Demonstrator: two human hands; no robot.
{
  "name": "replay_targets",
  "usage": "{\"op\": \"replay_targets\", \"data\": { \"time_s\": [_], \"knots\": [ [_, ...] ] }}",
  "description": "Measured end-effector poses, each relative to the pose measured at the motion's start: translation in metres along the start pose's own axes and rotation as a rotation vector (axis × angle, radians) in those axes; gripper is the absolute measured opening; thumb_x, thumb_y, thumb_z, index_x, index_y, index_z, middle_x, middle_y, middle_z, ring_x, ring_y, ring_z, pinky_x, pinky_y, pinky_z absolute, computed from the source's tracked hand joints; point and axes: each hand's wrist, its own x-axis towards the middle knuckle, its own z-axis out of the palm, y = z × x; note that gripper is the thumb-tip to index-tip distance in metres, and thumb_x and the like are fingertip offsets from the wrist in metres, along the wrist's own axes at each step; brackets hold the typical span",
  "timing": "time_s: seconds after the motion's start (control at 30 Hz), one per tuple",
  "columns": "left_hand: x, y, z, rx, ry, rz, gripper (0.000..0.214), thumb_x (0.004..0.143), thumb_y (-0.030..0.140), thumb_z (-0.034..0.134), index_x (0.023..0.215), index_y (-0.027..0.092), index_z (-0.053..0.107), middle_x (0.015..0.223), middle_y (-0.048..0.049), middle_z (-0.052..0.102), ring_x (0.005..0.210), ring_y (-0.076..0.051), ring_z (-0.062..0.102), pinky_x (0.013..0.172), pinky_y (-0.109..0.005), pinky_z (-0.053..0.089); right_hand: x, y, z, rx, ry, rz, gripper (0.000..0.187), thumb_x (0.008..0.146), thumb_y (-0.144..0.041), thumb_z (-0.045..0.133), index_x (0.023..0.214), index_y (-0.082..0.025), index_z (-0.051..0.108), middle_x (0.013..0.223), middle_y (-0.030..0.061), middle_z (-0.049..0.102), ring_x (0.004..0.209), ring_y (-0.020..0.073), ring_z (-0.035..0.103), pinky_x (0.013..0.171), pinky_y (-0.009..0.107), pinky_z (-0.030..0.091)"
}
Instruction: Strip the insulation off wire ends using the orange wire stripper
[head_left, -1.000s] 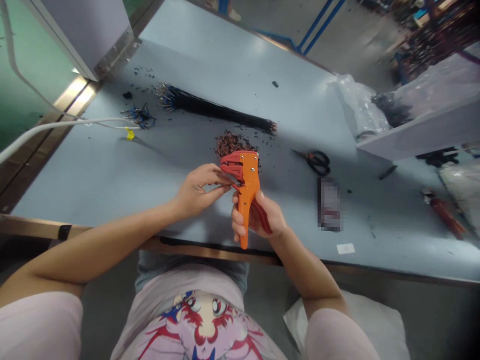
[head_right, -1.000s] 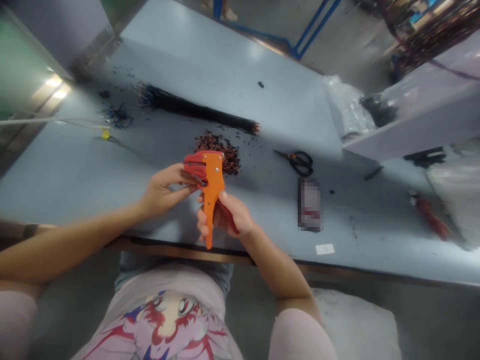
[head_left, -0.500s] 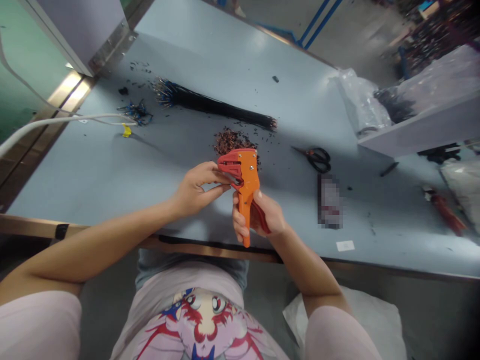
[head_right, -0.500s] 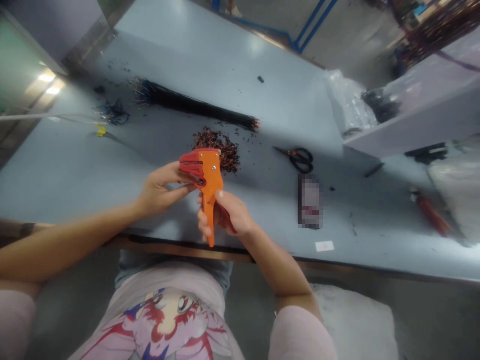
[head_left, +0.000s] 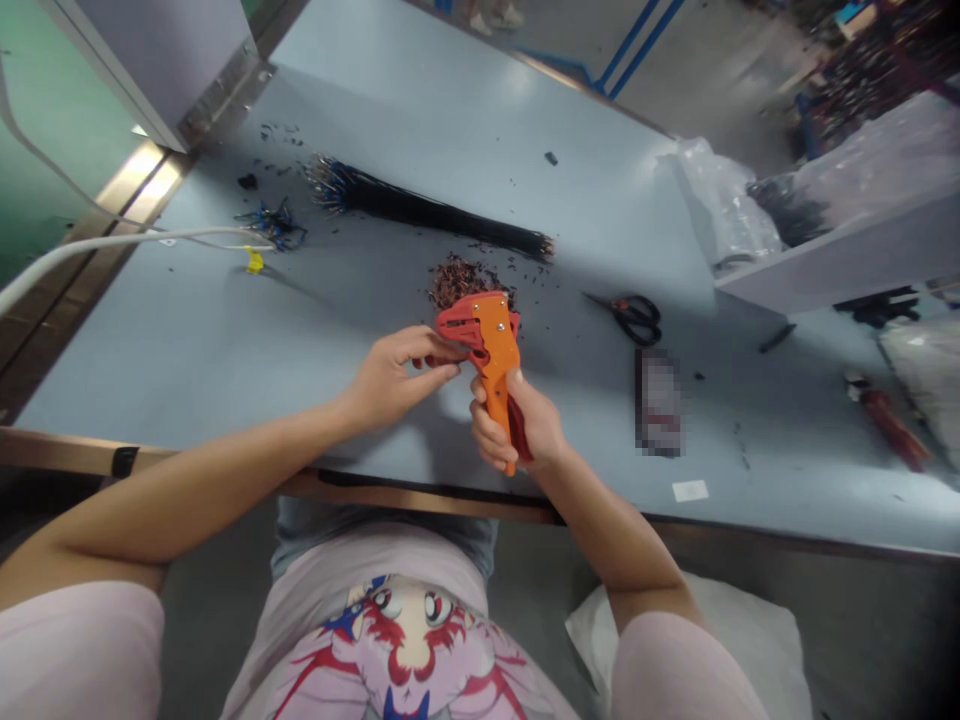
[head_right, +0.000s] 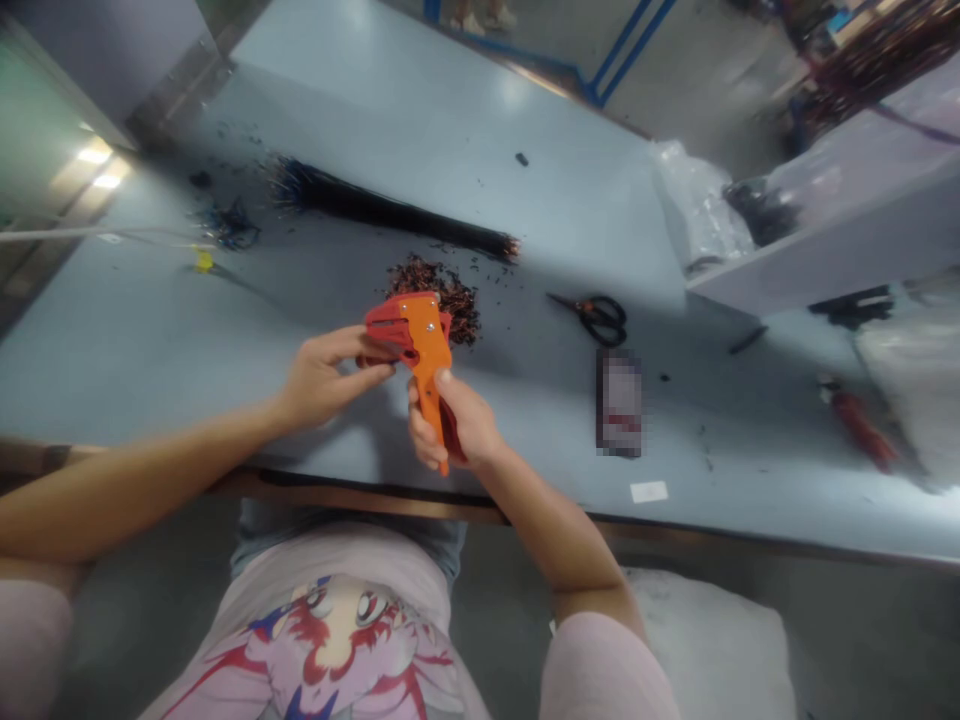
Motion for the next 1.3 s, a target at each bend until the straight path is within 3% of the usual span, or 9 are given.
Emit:
{"op": "replay_targets", "data": {
  "time_s": [0.17, 0.4, 0.63, 0.8, 0.97, 1.3],
  "knots": [
    [0.005, -0.005, -0.004, 0.052, -0.013, -0.176, 0.013, 0.079, 0.024, 0.065, 0.088, 0.018, 0.072, 0.078, -0.0010, 0.067, 0.064, -0.009, 0.053, 0.061, -0.022, 0.043, 0.007, -0.011, -0.012, 0.142, 0.061, 0.003, 0.055, 0.090, -0.067, 0.023, 0.094, -0.019, 0.050, 0.062, -0.0011, 0.058, 0.044, 0.0125, 0.051, 0.045, 0.031, 0.052],
    [0.009, -0.007, -0.008, 0.070, 0.074, -0.094, 0.010, 0.077, 0.020, 0.064, 0.085, 0.019, 0.070, 0.082, -0.0013, 0.066, 0.073, -0.011, 0.056, 0.066, -0.024, 0.043, 0.002, -0.016, -0.014, 0.186, -0.035, -0.002, 0.063, 0.087, -0.070, 0.020, 0.103, -0.017, 0.053, 0.081, 0.0069, 0.064, 0.068, 0.0197, 0.062, 0.064, 0.042, 0.056],
    [0.008, -0.004, -0.008, 0.066, 0.125, -0.128, 0.008, 0.075, 0.020, 0.067, 0.083, 0.019, 0.068, 0.075, 0.0016, 0.066, 0.066, -0.009, 0.055, 0.063, -0.023, 0.044, -0.001, -0.012, -0.011, 0.113, -0.096, 0.011, 0.065, 0.084, -0.072, 0.028, 0.105, -0.016, 0.052, 0.086, 0.0099, 0.064, 0.075, 0.0229, 0.063, 0.072, 0.046, 0.054],
    [0.011, -0.006, -0.010, 0.069, 0.195, -0.164, 0.006, 0.076, 0.024, 0.068, 0.080, 0.020, 0.069, 0.077, 0.0008, 0.065, 0.069, -0.010, 0.055, 0.063, -0.023, 0.044, -0.006, -0.024, -0.013, 0.102, -0.053, -0.126, 0.060, 0.082, -0.071, 0.038, 0.106, -0.018, 0.055, 0.086, 0.0072, 0.064, 0.074, 0.0222, 0.063, 0.073, 0.047, 0.054],
    [0.012, -0.006, -0.012, 0.091, 0.221, -0.181, 0.008, 0.077, 0.026, 0.067, 0.081, 0.021, 0.071, 0.072, 0.0012, 0.062, 0.065, -0.009, 0.052, 0.062, -0.024, 0.043, -0.010, -0.033, -0.015, 0.140, -0.007, -0.250, 0.054, 0.085, -0.066, 0.036, 0.105, -0.021, 0.058, 0.088, 0.0053, 0.065, 0.076, 0.0205, 0.063, 0.078, 0.049, 0.054],
    [0.010, -0.003, -0.010, 0.070, 0.175, -0.189, 0.009, 0.076, 0.028, 0.065, 0.078, 0.019, 0.068, 0.073, 0.0006, 0.067, 0.066, -0.010, 0.057, 0.064, -0.023, 0.047, -0.004, -0.033, -0.018, 0.169, 0.100, -0.204, 0.051, 0.084, -0.063, 0.040, 0.103, -0.019, 0.058, 0.085, 0.0038, 0.065, 0.075, 0.0191, 0.064, 0.079, 0.048, 0.056]
  ]
}}
